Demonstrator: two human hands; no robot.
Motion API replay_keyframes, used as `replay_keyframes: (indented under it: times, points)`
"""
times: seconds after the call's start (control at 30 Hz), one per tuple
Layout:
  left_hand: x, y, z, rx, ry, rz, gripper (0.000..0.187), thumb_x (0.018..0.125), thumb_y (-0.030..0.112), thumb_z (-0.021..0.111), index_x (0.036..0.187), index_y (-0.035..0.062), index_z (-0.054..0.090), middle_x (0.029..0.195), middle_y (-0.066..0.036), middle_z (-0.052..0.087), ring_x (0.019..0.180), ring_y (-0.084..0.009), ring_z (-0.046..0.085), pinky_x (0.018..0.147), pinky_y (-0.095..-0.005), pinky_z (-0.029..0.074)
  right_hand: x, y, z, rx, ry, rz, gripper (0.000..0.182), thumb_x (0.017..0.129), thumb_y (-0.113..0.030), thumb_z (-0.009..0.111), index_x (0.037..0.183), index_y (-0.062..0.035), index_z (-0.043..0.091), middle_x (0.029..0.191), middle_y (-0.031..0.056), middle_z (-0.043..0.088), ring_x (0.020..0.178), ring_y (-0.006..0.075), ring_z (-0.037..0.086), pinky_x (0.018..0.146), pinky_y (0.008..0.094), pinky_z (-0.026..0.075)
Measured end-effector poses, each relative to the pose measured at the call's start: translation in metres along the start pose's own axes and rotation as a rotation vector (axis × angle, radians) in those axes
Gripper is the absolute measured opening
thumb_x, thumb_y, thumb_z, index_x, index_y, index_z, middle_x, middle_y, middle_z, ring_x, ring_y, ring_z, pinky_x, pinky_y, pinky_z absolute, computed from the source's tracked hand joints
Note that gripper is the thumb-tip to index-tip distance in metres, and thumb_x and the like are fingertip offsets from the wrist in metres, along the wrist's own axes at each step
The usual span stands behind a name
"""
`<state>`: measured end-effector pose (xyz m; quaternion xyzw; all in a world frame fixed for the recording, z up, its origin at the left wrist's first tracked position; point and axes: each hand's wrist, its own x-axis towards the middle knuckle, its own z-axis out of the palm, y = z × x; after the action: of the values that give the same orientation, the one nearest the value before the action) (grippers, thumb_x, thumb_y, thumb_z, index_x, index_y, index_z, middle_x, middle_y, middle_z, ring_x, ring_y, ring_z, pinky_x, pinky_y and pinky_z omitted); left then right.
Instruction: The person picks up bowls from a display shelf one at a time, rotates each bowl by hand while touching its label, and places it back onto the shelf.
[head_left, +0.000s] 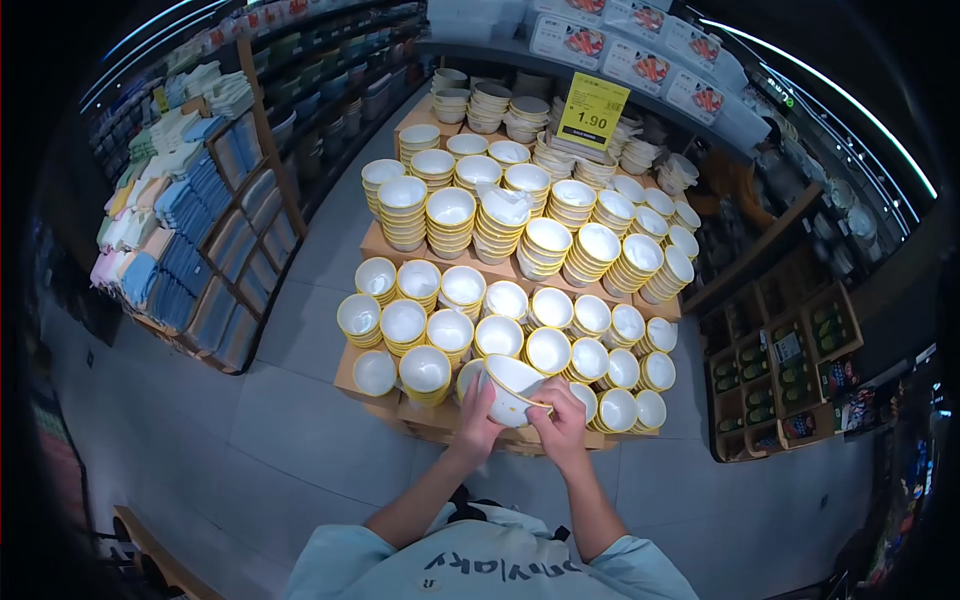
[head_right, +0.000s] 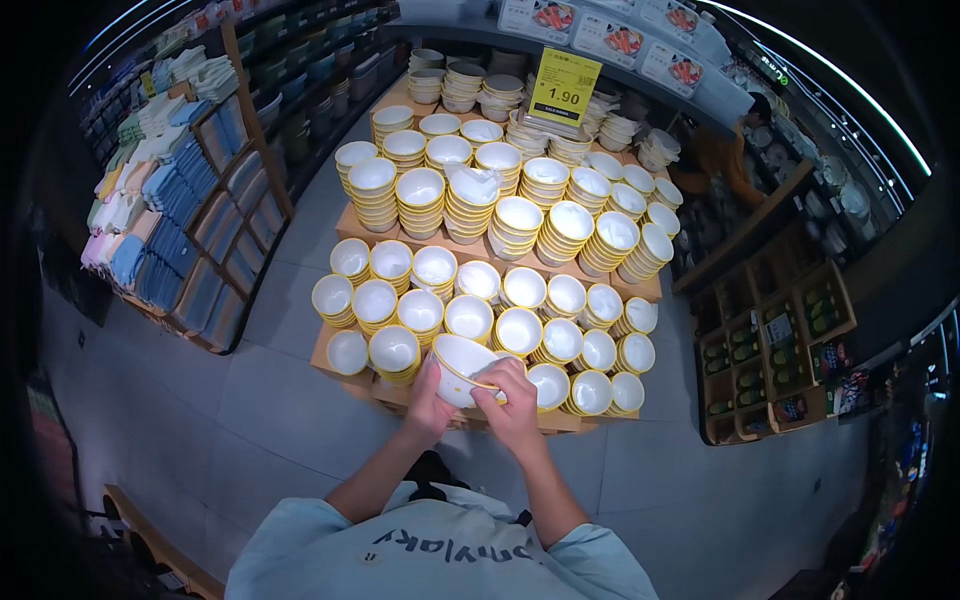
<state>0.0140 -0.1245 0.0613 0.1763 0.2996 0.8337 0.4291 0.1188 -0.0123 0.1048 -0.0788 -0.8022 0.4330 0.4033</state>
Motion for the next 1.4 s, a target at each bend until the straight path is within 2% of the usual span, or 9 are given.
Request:
replay_keyframes:
  times: [0.33,0.77,0.93,1.0,1.03,1.1,1.13,1.2,1.4]
  points:
    - [-0.014,0.003,0.005,-0.317,0.0,-0.366,0.073,0.108,0.062,0.019,0.155,0.0082,0.031,0.154,-0.017,0.044,0.137,-0.0343,0.051,0.108,-0.0609,0.046,-0.021,-0.001,0.007,0.071,0.141,0.045,0.016,0.075,-0.003,0.081,0.077,0.0002,0.066,0.071,0.0085,0.054,0.076,0.0264,0.053,0.075,0.0384,0.046]
    - [0.057,0.091,-0.079,-0.179,0.062,-0.416,0.057,0.111,0.049,0.022,0.153,0.0119,0.034,0.152,-0.013,0.046,0.138,-0.0303,0.049,0.108,-0.0551,0.046,0.061,0.021,0.109,-0.278,0.066,-0.159,0.019,0.071,-0.012,0.087,0.076,-0.0043,0.07,0.07,0.006,0.056,0.075,0.0265,0.053,0.085,0.0429,0.045]
    - [0.085,0.112,-0.109,-0.249,-0.006,-0.316,0.05,0.11,0.041,0.041,0.15,0.0121,0.035,0.144,-0.009,0.051,0.134,-0.0257,0.052,0.105,-0.0472,0.047,0.078,0.039,0.142,-0.397,-0.049,-0.168,0.019,0.071,-0.015,0.088,0.077,-0.0052,0.072,0.076,0.0056,0.061,0.08,0.028,0.057,0.091,0.0463,0.045]
    - [0.095,0.126,-0.126,-0.243,-0.016,-0.354,0.051,0.108,0.034,0.048,0.151,0.0118,0.032,0.143,-0.009,0.049,0.134,-0.0246,0.052,0.106,-0.0459,0.047,0.085,0.049,0.151,-0.32,-0.129,-0.101,0.037,0.071,-0.021,0.09,0.101,-0.0055,0.074,0.108,0.0119,0.065,0.105,0.0313,0.059,0.104,0.0496,0.043]
    - [0.098,0.127,-0.133,-0.129,0.001,-0.329,0.052,0.107,0.033,0.048,0.151,0.0117,0.032,0.146,-0.009,0.048,0.136,-0.0244,0.05,0.109,-0.0466,0.046,0.09,0.047,0.155,-0.325,-0.127,-0.096,0.037,0.071,-0.021,0.09,0.101,-0.0055,0.074,0.108,0.0119,0.065,0.105,0.0313,0.059,0.104,0.0496,0.043]
    - [0.103,0.134,-0.141,-0.02,0.012,-0.318,0.052,0.106,0.033,0.048,0.151,0.0116,0.033,0.148,-0.009,0.047,0.138,-0.0243,0.049,0.112,-0.0472,0.045,0.102,0.038,0.16,-0.301,-0.12,0.169,0.086,0.067,-0.028,0.093,0.141,-0.0053,0.056,0.149,0.0201,0.044,0.14,0.0359,0.043,0.117,0.0494,0.035]
    - [0.106,0.139,-0.142,0.031,0.011,-0.344,0.054,0.104,0.033,0.05,0.151,0.0127,0.032,0.147,-0.008,0.047,0.137,-0.0232,0.05,0.11,-0.0457,0.046,0.105,0.042,0.16,-0.308,-0.114,0.178,0.086,0.067,-0.028,0.093,0.141,-0.0053,0.056,0.149,0.0201,0.044,0.14,0.0359,0.043,0.117,0.0494,0.035]
    - [0.111,0.144,-0.145,0.081,0.006,-0.377,0.056,0.103,0.033,0.052,0.151,0.0138,0.032,0.147,-0.008,0.048,0.136,-0.0221,0.05,0.108,-0.0441,0.047,0.112,0.051,0.155,-0.196,-0.286,0.285,0.126,0.06,-0.036,0.096,0.16,-0.0057,0.025,0.165,0.0228,0.022,0.154,0.0397,0.022,0.124,0.0485,0.026]
    - [0.126,0.144,-0.148,0.058,-0.015,-0.435,0.061,0.101,0.036,0.054,0.153,0.0165,0.029,0.147,-0.007,0.047,0.136,-0.0204,0.051,0.103,-0.0411,0.05,0.129,0.05,0.146,-0.183,-0.356,0.386,0.128,0.06,-0.032,0.096,0.161,-0.0027,0.023,0.166,0.0233,0.02,0.155,0.0394,0.02,0.124,0.0459,0.025]
